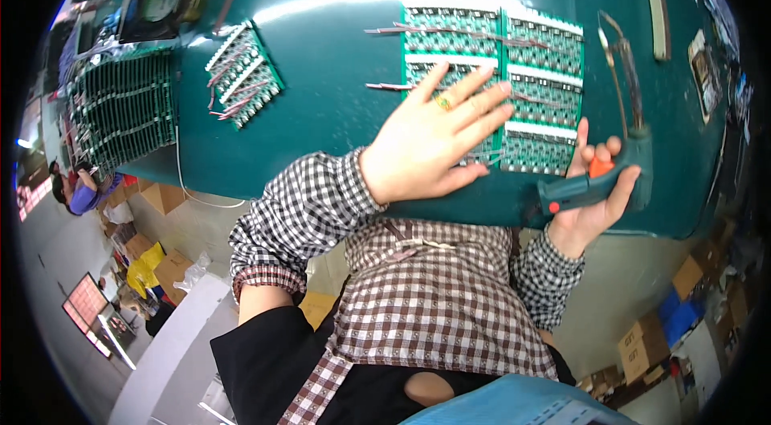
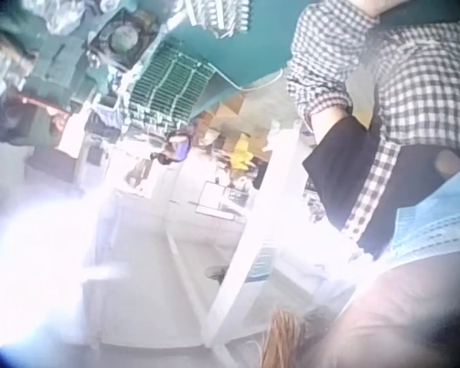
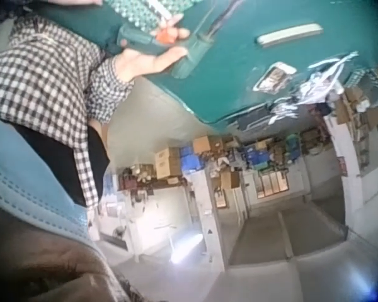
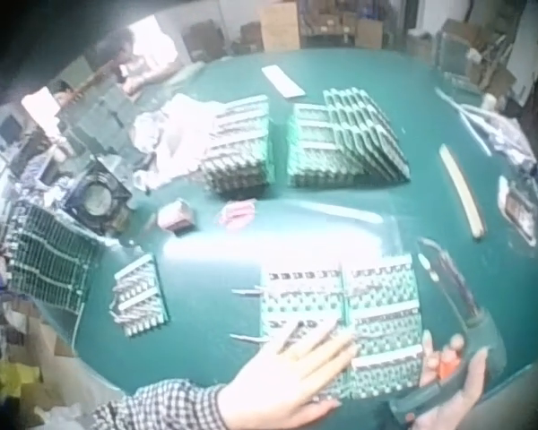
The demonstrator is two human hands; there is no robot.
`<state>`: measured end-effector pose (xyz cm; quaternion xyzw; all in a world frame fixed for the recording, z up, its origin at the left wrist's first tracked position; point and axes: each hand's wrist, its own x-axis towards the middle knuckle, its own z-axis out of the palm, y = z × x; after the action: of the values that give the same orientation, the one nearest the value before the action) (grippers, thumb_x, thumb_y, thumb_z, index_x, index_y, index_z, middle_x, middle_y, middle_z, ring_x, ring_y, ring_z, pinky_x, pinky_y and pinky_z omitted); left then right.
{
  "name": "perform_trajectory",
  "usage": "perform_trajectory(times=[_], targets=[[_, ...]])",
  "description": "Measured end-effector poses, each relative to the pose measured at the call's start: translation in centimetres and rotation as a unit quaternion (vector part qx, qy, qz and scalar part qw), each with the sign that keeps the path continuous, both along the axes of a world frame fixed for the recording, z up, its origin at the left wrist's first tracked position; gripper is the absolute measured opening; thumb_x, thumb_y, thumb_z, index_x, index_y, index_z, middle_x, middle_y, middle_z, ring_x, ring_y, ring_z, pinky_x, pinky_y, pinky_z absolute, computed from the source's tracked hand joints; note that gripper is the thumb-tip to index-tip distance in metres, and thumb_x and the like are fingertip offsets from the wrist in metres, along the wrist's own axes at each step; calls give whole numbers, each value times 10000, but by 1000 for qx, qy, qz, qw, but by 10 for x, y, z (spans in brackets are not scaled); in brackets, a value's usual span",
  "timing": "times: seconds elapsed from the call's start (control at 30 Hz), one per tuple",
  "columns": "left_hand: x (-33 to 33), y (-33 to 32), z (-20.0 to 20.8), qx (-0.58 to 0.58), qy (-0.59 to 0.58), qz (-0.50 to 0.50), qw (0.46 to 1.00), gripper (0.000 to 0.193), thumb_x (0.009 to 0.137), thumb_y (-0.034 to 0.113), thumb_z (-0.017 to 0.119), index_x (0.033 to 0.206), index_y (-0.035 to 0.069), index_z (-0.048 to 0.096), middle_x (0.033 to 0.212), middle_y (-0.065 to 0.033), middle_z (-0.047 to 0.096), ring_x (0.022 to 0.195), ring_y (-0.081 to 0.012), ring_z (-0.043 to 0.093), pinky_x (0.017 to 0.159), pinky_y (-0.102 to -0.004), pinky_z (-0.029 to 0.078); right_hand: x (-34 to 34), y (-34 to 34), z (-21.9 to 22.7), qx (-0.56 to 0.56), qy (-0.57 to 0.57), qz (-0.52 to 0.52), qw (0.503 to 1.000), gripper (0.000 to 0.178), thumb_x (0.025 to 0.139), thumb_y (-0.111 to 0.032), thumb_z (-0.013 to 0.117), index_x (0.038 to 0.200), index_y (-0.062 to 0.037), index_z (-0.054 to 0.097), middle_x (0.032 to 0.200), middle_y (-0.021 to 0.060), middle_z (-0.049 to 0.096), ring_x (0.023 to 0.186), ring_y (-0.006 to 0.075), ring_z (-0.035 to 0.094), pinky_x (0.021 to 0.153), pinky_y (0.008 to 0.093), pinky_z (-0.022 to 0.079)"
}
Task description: The person solders electronic components onto printed circuit board arrays using a soldering iron and solder wire.
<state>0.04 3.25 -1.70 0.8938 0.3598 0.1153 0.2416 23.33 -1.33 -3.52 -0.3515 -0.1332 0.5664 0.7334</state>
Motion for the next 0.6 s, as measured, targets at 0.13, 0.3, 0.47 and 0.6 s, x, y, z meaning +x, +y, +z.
perform_trajectory(times=[0.13,0.3,0.47,0.6], targets=[[-19,22,22,55,-125,120,983,550,763,238,684,1254,81,490,1273,-99,496,1236,-284,419,1012,-447,317,15,1,-1,-6,-4,-10,1000,398,886,-407,550,988,-27,490,763,34,569,725,180,581,1120,484,178],[-71,116,-22,198,-48,429,880,147,754,149,659,856,51,620,881,-154,586,836,-327,577,707,-410,466,20,6,0,19,24,19,999,397,886,-412,554,983,-34,482,764,38,569,747,177,575,1104,473,227],[-74,122,-35,106,-71,461,878,143,746,186,677,752,51,630,790,-146,598,766,-337,589,688,-420,473,17,7,-2,7,17,26,999,385,890,-390,557,999,-34,461,782,41,547,755,177,558,1089,457,272],[-76,128,-40,262,-51,424,865,172,765,191,673,803,29,627,744,-93,599,664,-235,595,614,-346,468,17,6,-2,16,32,31,999,367,896,-369,556,991,-29,454,794,47,533,769,176,545,1081,444,300]])
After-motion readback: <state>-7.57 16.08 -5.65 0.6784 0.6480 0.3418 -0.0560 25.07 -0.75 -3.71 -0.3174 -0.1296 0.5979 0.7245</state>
